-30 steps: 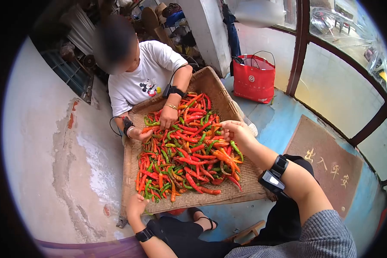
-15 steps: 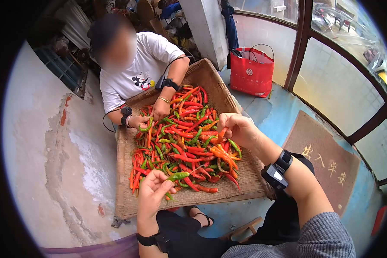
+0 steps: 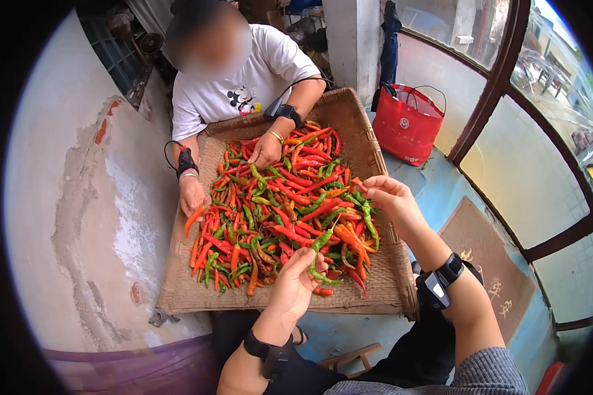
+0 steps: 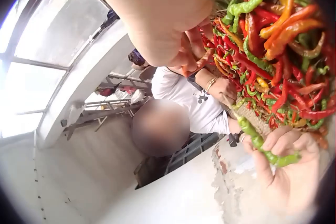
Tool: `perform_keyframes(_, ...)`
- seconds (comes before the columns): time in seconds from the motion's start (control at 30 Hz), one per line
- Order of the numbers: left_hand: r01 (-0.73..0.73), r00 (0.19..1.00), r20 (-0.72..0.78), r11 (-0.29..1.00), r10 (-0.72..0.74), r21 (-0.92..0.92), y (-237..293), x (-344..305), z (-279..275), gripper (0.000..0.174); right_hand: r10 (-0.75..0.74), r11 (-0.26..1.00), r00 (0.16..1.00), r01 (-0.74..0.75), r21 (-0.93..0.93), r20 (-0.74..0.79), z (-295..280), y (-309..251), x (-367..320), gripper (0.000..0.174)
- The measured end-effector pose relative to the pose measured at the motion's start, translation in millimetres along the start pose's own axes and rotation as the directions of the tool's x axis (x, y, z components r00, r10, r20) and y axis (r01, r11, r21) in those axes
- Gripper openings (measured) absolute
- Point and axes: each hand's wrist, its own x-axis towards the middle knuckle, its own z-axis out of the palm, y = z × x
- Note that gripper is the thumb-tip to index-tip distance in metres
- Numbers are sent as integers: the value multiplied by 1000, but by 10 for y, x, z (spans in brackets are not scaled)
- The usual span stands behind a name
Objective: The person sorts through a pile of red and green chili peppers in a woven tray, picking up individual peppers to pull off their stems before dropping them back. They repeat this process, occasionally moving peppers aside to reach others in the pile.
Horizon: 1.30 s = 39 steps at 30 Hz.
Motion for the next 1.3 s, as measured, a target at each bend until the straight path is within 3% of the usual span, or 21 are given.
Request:
perform_keyframes(0.03,-20,1000,18,1000,20,14,-13,8,3,5,22,981,998,-10,-195,63,-7,79,8,26)
perform_keyframes(0.07,-42,998,37,999,41,31,-19,17,14,5,71,952,995,-46,-301,71,28,108,-44,27)
perform_keyframes(0.13,-52,998,33,998,51,25,-7,-18,68,4,-68,855,996,88,-512,57,117,128,-141,25)
perform_keyframes(0.23,-6,1000,11,999,5,33,-37,-6,49,5,-140,801,980,196,-566,141,125,214,-171,22)
perform_keyframes(0.27,-12,1000,3,1000,12,27,-44,-9,53,5,-135,800,979,198,-566,152,134,218,-202,22)
perform_keyframes(0.33,17,999,-33,999,-16,32,-53,-3,76,6,81,906,975,15,-422,209,206,107,-309,22)
perform_keyframes(0.37,27,999,-43,999,-26,37,-63,-6,85,6,93,926,965,7,-377,246,235,92,-357,20)
perform_keyframes(0.47,22,1000,-15,1000,-22,19,-131,31,71,10,216,920,913,-70,-387,346,162,212,-418,21)
perform_keyframes(0.53,15,1000,-2,1000,-15,17,-158,42,90,11,210,929,906,-67,-365,369,203,236,-494,20)
perform_keyframes(0.6,44,998,53,999,-44,-7,-206,65,100,12,94,946,920,37,-322,380,243,246,-546,20)
perform_keyframes(0.87,46,993,108,998,-49,32,-235,91,152,14,116,964,915,-10,-266,386,267,95,-591,20)
perform_keyframes(0.93,53,993,101,997,-59,61,-219,72,189,15,163,980,899,-102,-168,406,280,55,-605,23)
perform_keyframes(1.17,76,990,108,992,-87,102,-269,98,174,18,129,981,900,-56,-183,415,258,84,-602,21)
perform_keyframes(1.3,111,987,103,983,-126,146,-260,80,189,21,111,983,934,-53,-175,340,253,115,-590,15)
